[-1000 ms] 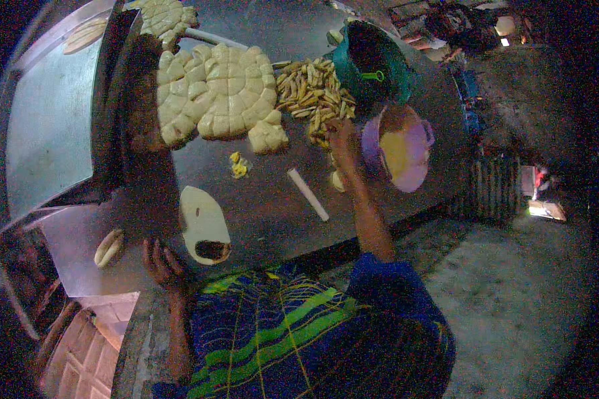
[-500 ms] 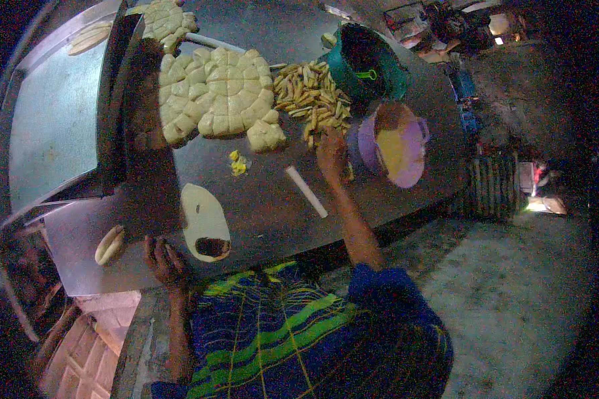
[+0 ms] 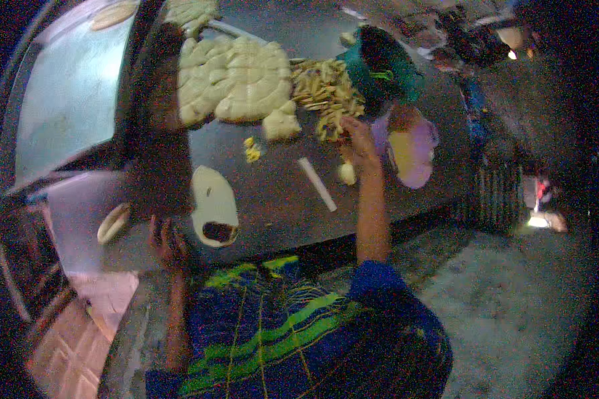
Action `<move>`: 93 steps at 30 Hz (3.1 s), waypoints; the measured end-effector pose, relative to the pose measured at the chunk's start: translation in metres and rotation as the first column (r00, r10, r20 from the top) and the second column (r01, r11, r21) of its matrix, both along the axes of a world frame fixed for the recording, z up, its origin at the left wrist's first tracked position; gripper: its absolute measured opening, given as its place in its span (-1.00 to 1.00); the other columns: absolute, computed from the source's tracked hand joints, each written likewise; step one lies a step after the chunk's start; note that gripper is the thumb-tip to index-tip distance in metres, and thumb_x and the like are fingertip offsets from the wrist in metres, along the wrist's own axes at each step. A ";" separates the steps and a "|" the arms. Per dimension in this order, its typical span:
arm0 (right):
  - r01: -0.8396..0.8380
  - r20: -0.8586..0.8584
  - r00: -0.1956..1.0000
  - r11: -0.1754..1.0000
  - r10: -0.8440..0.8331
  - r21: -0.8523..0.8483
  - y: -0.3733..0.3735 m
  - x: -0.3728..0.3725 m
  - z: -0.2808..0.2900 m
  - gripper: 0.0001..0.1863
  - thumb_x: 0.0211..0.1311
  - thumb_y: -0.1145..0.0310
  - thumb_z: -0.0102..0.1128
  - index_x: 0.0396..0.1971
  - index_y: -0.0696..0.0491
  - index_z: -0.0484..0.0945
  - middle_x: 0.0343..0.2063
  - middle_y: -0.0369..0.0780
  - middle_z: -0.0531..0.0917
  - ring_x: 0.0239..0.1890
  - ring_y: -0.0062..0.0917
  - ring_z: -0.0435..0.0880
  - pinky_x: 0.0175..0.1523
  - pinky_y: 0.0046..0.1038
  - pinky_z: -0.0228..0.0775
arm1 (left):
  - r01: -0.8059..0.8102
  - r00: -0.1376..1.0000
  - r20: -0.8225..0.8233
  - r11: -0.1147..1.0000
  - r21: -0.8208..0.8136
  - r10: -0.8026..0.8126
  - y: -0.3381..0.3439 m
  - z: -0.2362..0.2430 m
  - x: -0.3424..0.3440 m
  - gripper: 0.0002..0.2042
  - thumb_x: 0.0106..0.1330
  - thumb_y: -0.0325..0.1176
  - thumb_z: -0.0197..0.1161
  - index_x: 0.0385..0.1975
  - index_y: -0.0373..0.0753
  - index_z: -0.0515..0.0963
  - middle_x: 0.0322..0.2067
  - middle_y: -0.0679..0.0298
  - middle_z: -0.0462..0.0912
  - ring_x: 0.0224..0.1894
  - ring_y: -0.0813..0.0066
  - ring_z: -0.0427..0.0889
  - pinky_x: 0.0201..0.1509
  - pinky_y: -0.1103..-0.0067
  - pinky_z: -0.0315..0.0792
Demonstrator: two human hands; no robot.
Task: The person flattens pieces of dough by hand, applies a dark filling using a brush, rolls the dough into cylindrical shapes, and places them onto a large metal tray.
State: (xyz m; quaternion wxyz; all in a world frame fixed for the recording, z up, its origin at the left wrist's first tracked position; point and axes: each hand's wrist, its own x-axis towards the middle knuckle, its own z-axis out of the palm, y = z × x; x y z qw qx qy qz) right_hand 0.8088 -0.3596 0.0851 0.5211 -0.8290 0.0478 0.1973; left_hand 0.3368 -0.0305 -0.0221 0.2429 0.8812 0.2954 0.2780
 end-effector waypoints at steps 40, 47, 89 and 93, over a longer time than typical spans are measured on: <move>-0.387 0.709 0.264 0.745 0.654 -0.544 0.099 -0.325 -0.094 -0.70 -0.01 0.52 0.37 -0.20 -0.06 0.73 -0.28 -0.26 0.71 -0.19 -0.34 0.66 -0.13 -0.26 0.53 | 0.622 0.783 -0.085 0.775 0.110 -0.617 -0.020 -0.011 0.032 -0.58 0.17 -0.43 0.15 0.08 -0.09 0.55 -0.01 0.23 0.55 0.04 0.16 0.52 0.15 0.23 0.43; -0.470 0.718 0.311 0.758 0.622 -0.453 0.109 -0.294 -0.089 -0.86 0.15 0.51 0.26 -0.27 0.02 0.65 -0.35 -0.20 0.66 -0.27 -0.23 0.61 -0.09 -0.19 0.46 | 0.633 0.761 -0.056 0.759 -0.154 -0.646 -0.005 0.002 0.056 -0.74 0.17 -0.45 0.22 -0.11 -0.19 0.53 -0.10 0.13 0.56 -0.03 0.04 0.53 0.04 0.23 0.43; -0.344 0.432 0.500 0.630 0.751 -0.696 0.114 -0.361 -0.094 -0.14 0.36 0.07 0.12 0.49 0.18 -0.01 0.48 0.09 0.06 0.52 0.02 -0.01 0.54 0.05 -0.17 | 0.671 0.710 -0.369 0.736 0.094 -0.600 -0.045 0.019 0.026 -0.18 0.41 0.13 0.06 0.41 -0.49 0.13 0.43 -0.21 0.10 0.52 -0.09 0.01 0.57 0.13 -0.11; -0.321 0.466 0.454 0.627 0.759 -0.710 0.120 -0.354 -0.092 -0.14 0.37 0.05 0.10 0.47 0.22 0.00 0.47 0.13 0.04 0.53 0.02 -0.01 0.54 0.04 -0.16 | 0.657 0.698 -0.429 0.751 0.066 -0.573 -0.046 0.022 0.034 -0.20 0.44 0.16 -0.04 0.42 -0.46 0.14 0.45 -0.18 0.09 0.52 -0.06 0.03 0.58 0.14 -0.10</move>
